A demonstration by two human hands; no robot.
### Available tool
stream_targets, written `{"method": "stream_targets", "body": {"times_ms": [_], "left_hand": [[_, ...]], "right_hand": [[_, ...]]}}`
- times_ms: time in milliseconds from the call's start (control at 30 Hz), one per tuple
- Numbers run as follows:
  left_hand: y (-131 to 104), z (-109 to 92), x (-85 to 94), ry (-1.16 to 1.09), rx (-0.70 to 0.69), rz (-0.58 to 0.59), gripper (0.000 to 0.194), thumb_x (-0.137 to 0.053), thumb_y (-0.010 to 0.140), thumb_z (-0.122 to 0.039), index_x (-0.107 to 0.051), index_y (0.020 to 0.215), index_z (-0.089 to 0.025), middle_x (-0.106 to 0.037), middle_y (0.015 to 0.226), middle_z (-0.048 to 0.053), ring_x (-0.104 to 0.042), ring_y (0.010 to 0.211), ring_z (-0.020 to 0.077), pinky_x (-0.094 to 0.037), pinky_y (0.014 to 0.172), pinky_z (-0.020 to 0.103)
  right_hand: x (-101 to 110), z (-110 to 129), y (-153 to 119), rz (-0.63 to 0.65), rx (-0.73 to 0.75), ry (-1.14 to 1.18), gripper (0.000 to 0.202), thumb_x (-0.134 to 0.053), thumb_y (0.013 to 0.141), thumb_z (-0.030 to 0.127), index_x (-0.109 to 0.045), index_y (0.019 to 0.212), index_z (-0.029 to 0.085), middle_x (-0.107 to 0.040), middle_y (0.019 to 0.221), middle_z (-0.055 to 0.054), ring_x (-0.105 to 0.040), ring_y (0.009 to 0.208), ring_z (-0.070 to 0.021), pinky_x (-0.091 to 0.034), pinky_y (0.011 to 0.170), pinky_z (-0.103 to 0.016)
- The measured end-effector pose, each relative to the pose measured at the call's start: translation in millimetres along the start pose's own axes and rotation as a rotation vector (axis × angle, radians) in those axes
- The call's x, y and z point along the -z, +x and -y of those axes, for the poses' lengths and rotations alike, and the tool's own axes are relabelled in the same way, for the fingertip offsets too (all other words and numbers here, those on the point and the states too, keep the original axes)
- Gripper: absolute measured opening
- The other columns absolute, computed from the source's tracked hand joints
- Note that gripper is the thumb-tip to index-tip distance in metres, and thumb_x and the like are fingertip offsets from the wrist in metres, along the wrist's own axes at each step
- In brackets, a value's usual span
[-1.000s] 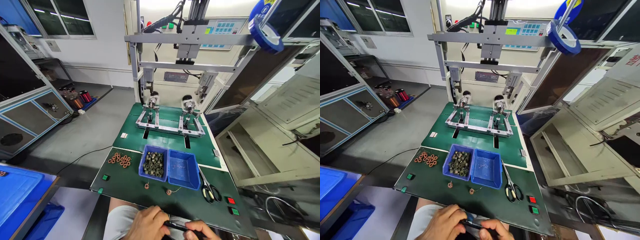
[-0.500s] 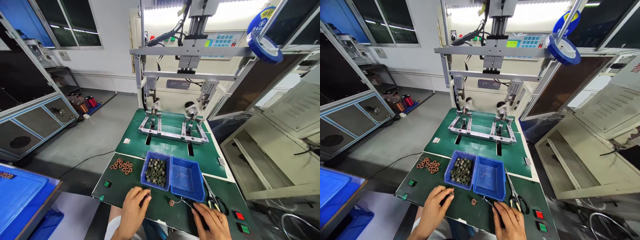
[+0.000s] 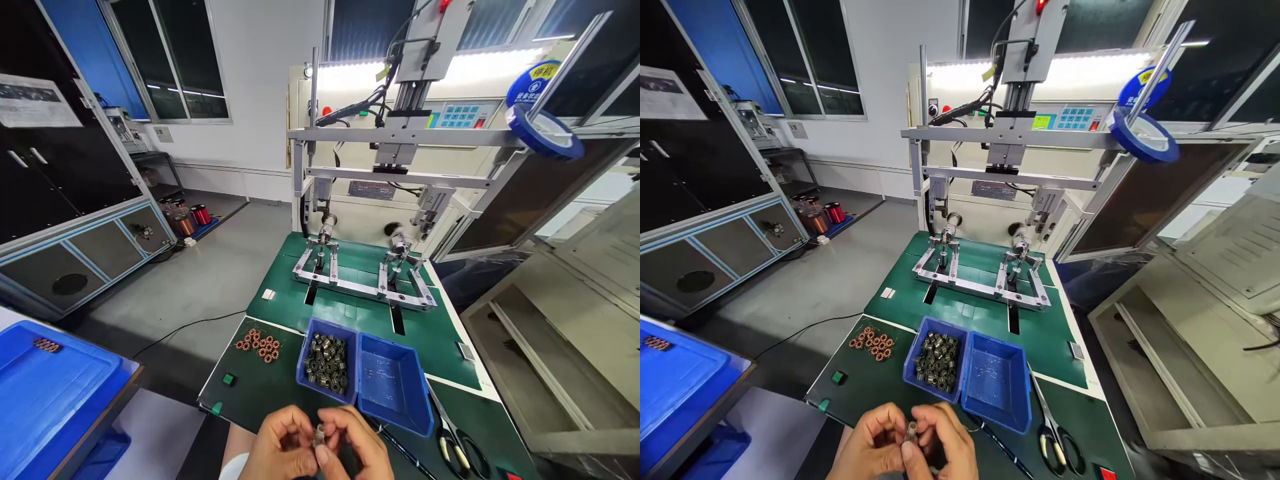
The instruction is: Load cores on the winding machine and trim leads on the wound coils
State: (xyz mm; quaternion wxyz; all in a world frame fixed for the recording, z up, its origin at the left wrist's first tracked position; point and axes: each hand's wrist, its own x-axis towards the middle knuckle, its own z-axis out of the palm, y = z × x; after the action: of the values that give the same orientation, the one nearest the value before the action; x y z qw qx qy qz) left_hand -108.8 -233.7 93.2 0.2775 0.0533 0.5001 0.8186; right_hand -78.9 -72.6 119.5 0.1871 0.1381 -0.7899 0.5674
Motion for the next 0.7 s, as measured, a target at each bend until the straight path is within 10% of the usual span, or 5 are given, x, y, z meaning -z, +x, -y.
{"method": "stream_targets", "body": {"times_ms": [167, 433, 700], "left_hand": [[-9, -6, -3.0, -0.087, -0.051, -0.069, 0.046, -0.092, 0.051, -0.047, -0.065, 0.076, -0.018, -0.065, 0.064, -0.003, -0.058, 0.055, 0.0091, -0.044, 0.054, 0.02], [-10, -1, -9.6, -0.292, 0.057, 0.039, 0.037, -0.092, 0.055, -0.04, -0.068, 0.071, -0.016, -0.075, 0.064, 0.0, -0.066, 0.048, 0.0099, -0.042, 0.042, 0.014], [-16, -13, -19.7, -0.238, 0.153, -0.052, 0.041, -0.093, 0.049, -0.042, -0.069, 0.069, -0.016, -0.073, 0.062, -0.001, -0.067, 0.051, 0.0107, -0.044, 0.047, 0.017]], "right_hand": [[-7, 1, 0, 0.005, -0.133, 0.055, 0.007, -0.061, 0.088, 0.025, -0.067, 0.085, 0.023, -0.062, 0.066, 0.001, -0.06, 0.056, -0.0133, -0.048, 0.055, -0.02], [-3, 10, 3, 0.141, -0.535, 0.579, 0.043, -0.066, 0.082, 0.059, -0.066, 0.074, 0.017, -0.059, 0.059, 0.0, -0.056, 0.053, -0.0131, -0.048, 0.055, -0.024], [23, 14, 5, 0.089, 0.05, 0.025, 0.016, -0.055, 0.092, 0.02, -0.066, 0.103, 0.024, -0.061, 0.091, -0.006, -0.064, 0.077, -0.0172, -0.053, 0.066, -0.026]]}}
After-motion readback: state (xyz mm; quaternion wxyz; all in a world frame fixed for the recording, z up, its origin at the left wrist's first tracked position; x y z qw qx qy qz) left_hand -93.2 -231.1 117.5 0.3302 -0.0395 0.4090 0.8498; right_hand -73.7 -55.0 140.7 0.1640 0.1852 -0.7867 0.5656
